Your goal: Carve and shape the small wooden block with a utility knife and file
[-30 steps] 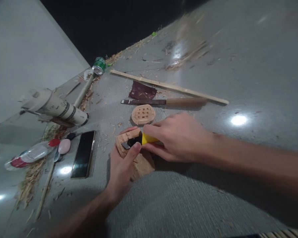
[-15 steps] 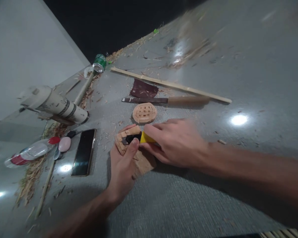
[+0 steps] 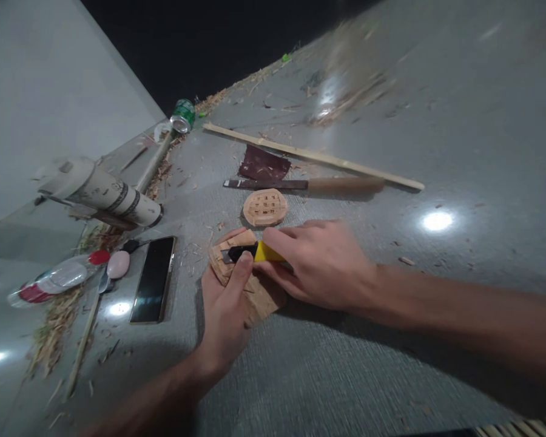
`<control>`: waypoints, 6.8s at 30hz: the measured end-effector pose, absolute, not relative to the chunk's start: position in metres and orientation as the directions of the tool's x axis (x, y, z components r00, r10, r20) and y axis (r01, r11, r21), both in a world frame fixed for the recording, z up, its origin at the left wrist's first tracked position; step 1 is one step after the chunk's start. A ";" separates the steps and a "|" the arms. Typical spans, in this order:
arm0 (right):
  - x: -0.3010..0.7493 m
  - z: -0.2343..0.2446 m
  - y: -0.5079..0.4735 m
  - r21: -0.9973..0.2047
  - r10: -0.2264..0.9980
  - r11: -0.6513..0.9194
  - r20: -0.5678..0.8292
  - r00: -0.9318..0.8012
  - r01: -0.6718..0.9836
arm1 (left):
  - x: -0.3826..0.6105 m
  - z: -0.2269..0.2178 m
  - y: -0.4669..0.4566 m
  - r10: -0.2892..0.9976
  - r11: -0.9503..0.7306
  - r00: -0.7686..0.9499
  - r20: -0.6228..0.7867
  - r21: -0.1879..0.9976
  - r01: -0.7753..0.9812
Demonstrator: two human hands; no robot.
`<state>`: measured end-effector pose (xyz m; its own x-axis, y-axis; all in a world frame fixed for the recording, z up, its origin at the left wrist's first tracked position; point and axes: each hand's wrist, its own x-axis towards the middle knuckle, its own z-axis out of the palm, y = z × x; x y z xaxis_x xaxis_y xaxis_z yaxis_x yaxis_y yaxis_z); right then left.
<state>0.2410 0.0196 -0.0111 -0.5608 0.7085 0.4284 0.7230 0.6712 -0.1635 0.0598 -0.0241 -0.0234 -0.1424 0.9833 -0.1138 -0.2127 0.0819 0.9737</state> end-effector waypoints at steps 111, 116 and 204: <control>0.262 -0.011 0.033 -0.230 0.687 0.724 0.333 -0.646 0.651 | 0.054 -0.016 -0.023 0.993 0.107 -0.040 -0.114 0.983 -0.148; 0.264 -0.007 0.035 -0.203 0.664 0.745 0.324 -0.674 0.636 | 0.054 -0.019 -0.023 0.994 0.106 -0.020 -0.110 0.982 -0.155; 0.271 -0.009 0.042 -0.352 0.747 0.656 0.432 -0.505 0.668 | 0.051 -0.023 -0.032 0.997 0.003 -0.072 -0.021 0.969 -0.245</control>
<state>0.2705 0.0417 -0.0089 -0.5053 0.7469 0.4323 0.6679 0.6556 -0.3521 0.0510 -0.0319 -0.0232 -0.0721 0.9972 -0.0214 -0.2453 0.0031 0.9694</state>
